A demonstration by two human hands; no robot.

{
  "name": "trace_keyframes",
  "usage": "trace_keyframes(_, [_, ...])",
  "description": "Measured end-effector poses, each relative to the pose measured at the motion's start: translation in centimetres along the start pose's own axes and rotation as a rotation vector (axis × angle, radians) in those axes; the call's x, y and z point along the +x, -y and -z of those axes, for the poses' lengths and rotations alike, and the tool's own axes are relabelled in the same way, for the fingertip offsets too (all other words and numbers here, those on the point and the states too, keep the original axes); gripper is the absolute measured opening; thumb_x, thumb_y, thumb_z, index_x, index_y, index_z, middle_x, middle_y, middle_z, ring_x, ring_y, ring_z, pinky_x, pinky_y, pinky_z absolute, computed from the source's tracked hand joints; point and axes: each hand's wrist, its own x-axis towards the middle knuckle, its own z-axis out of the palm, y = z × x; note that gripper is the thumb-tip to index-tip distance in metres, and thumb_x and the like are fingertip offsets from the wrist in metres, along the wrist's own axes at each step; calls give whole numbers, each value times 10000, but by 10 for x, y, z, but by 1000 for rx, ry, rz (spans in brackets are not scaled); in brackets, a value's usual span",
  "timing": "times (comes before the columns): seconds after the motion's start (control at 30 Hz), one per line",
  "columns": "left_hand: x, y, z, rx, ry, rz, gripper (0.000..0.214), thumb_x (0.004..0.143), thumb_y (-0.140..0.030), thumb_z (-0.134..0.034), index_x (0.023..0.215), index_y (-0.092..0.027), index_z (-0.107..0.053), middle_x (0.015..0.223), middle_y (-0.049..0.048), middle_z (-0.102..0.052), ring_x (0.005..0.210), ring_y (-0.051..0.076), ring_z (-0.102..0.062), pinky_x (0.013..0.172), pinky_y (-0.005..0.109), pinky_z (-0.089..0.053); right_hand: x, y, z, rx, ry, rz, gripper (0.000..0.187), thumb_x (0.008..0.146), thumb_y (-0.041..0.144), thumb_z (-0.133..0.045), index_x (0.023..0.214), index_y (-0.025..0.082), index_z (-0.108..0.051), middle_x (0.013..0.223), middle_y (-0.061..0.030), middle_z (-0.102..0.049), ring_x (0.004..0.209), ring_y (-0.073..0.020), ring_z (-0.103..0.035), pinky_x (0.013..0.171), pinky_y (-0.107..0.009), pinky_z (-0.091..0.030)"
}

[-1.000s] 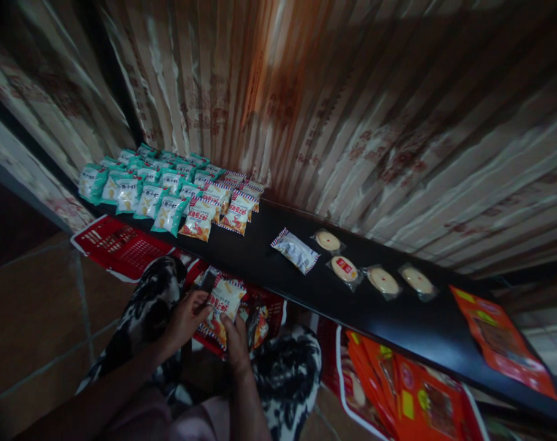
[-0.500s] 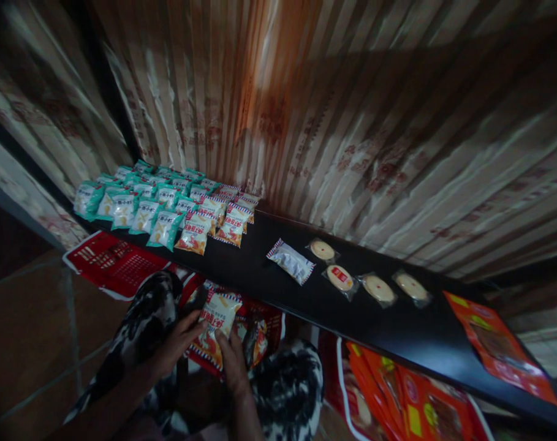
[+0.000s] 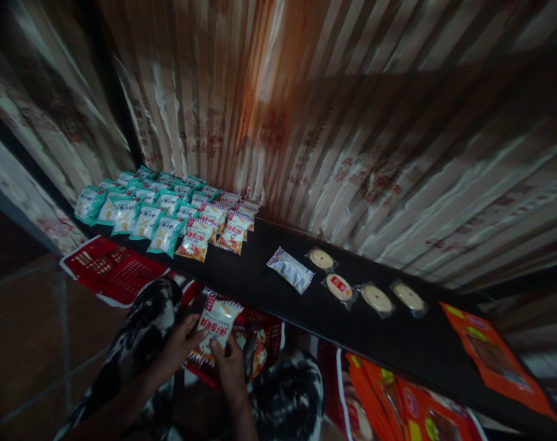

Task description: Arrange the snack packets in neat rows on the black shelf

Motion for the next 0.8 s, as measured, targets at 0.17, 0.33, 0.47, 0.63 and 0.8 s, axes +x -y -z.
trace_keyframes(0.17, [3, 10, 2, 19, -20, -36, 462, 646, -487, -676, 960, -169, -560, 998, 100, -682, 950, 247, -634, 840, 348, -492, 3, 2, 0, 1, 4, -22, 497, 656, 551, -686, 978, 172, -687, 919, -78, -722, 919, -264, -639, 851, -374, -473])
trace_keyframes(0.33, [7, 18, 3, -18, -13, -73, 475, 668, -482, -667, 1007, -169, -555, 1021, 101, -677, 967, 247, -629, 860, 354, -488, 5, 9, -2, -25, -10, 12, 479, 662, 550, -683, 960, 175, -704, 896, -72, -725, 886, -261, -642, 832, -369, -478])
trace_keyframes(0.47, [7, 13, 6, -42, 25, -53, 535, 648, -483, -688, 1061, -169, -557, 1114, 117, -651, 1042, 256, -603, 892, 349, -479, 7, 13, -1, -63, -47, -1, 494, 651, 556, -687, 963, 173, -701, 915, -76, -727, 886, -269, -644, 822, -368, -483])
trace_keyframes(0.63, [9, 5, 8, -44, 40, -46, 501, 662, -453, -677, 1063, -175, -565, 1090, 102, -665, 1036, 258, -608, 871, 343, -493, 11, 20, -3, -45, -35, -2, 478, 680, 555, -664, 951, 162, -686, 892, -80, -725, 865, -265, -648, 815, -368, -483])
trace_keyframes(0.8, [18, 4, 7, -32, 43, -85, 415, 729, -381, -613, 1082, -170, -553, 1071, 89, -673, 1037, 242, -606, 874, 334, -483, 15, 28, -5, -50, -15, 7, 433, 720, 502, -654, 985, 160, -671, 899, -83, -722, 838, -252, -650, 798, -362, -482])
